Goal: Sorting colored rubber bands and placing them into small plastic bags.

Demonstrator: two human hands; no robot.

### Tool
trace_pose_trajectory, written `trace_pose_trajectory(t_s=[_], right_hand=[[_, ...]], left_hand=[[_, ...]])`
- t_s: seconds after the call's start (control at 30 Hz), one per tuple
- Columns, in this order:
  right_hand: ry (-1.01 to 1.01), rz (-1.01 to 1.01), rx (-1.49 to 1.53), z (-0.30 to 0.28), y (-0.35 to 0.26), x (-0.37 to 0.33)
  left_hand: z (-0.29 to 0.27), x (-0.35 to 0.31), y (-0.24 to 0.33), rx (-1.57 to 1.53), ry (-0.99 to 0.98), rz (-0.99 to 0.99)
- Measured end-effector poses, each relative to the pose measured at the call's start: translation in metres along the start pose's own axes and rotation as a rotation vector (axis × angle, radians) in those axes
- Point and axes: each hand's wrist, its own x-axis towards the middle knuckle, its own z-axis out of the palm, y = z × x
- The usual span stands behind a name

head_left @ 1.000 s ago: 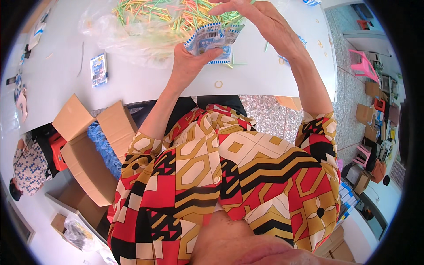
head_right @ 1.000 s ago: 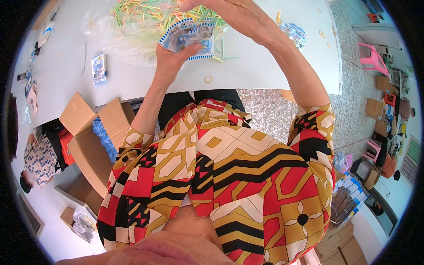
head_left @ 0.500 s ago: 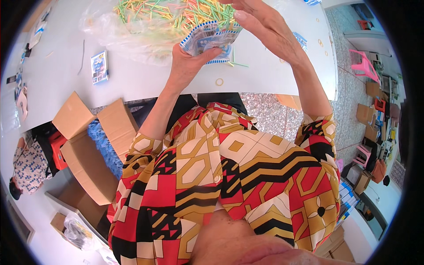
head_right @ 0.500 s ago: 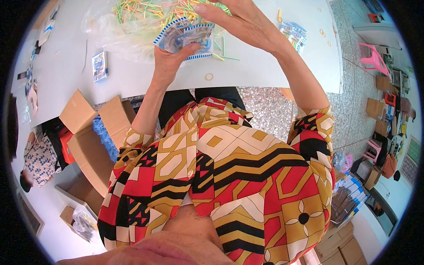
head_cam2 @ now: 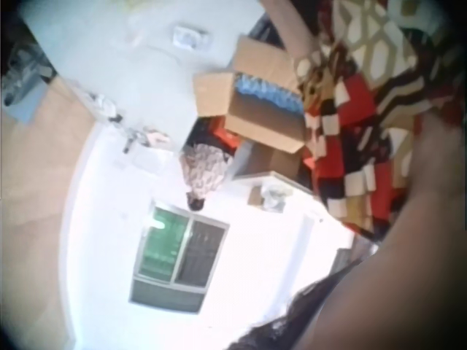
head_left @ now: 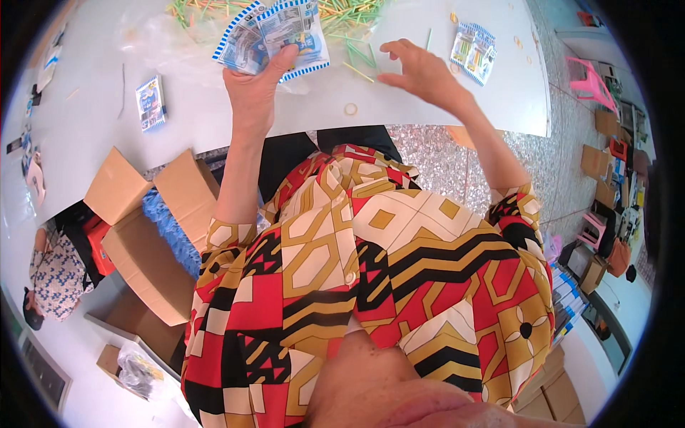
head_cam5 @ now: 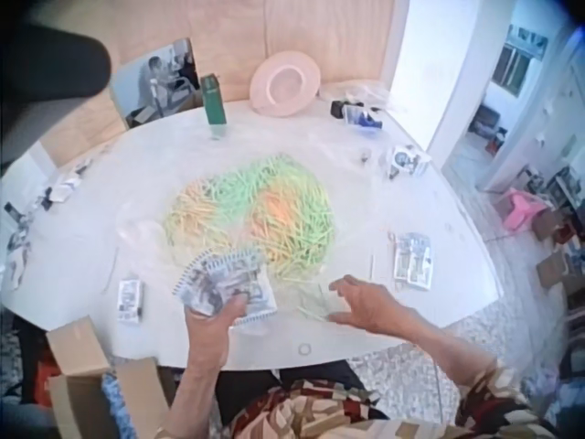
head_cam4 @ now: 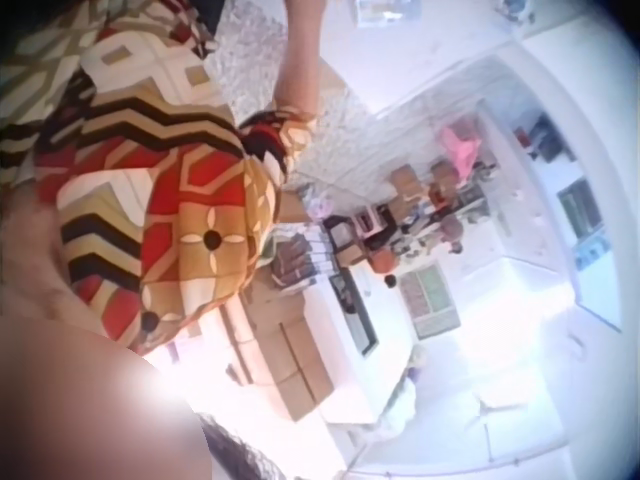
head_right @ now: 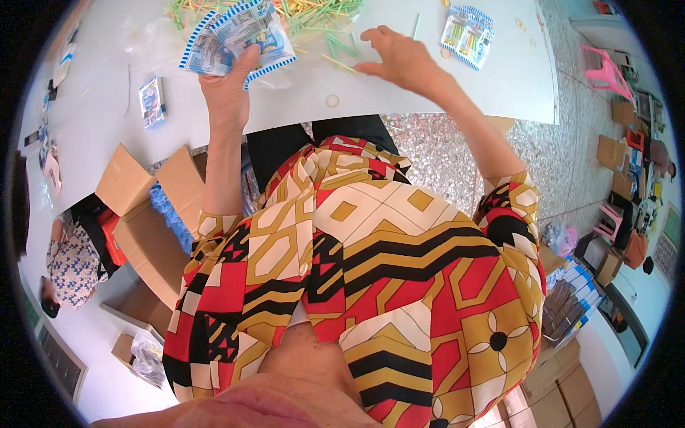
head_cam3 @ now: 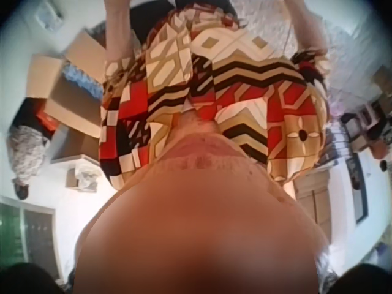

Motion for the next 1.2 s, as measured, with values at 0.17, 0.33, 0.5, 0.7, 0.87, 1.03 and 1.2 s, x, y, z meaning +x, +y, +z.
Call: trace_pose_trajectory(t_s=[0.17, 0.33, 0.5, 0.7, 0.87, 1.03, 1.2], right_hand=[[0.031, 0.137, -0.151, 0.018, -0.02, 0.011], [0.144, 0.139, -0.118, 0.033, -0.018, 0.026], [0.129, 0.127, 0.016, 0.033, -0.017, 0.034], [0.035, 0.139, 0.105, 0.025, -0.007, 0.032], [0.094, 0.09, 0.094, 0.013, -0.005, 0.022], [0.168, 0.145, 0.578, -0.017, 0.008, 0.013], [0.322, 0.038, 1.017, -0.089, -0.025, 0.015]], left_hand=[[0.005, -0.005, 0.001, -0.01, -0.003, -0.032], [0.008, -0.006, 0.002, -0.004, 0.009, -0.032], [0.006, -0.007, 0.002, -0.035, 0.003, -0.033], [0.01, -0.01, 0.001, -0.009, -0.032, -0.022], [0.013, -0.015, 0.001, 0.033, -0.055, -0.039], [0.014, -0.016, 0.0, 0.081, -0.093, -0.068], [0.01, -0.018, -0.002, 0.135, -0.155, -0.137]])
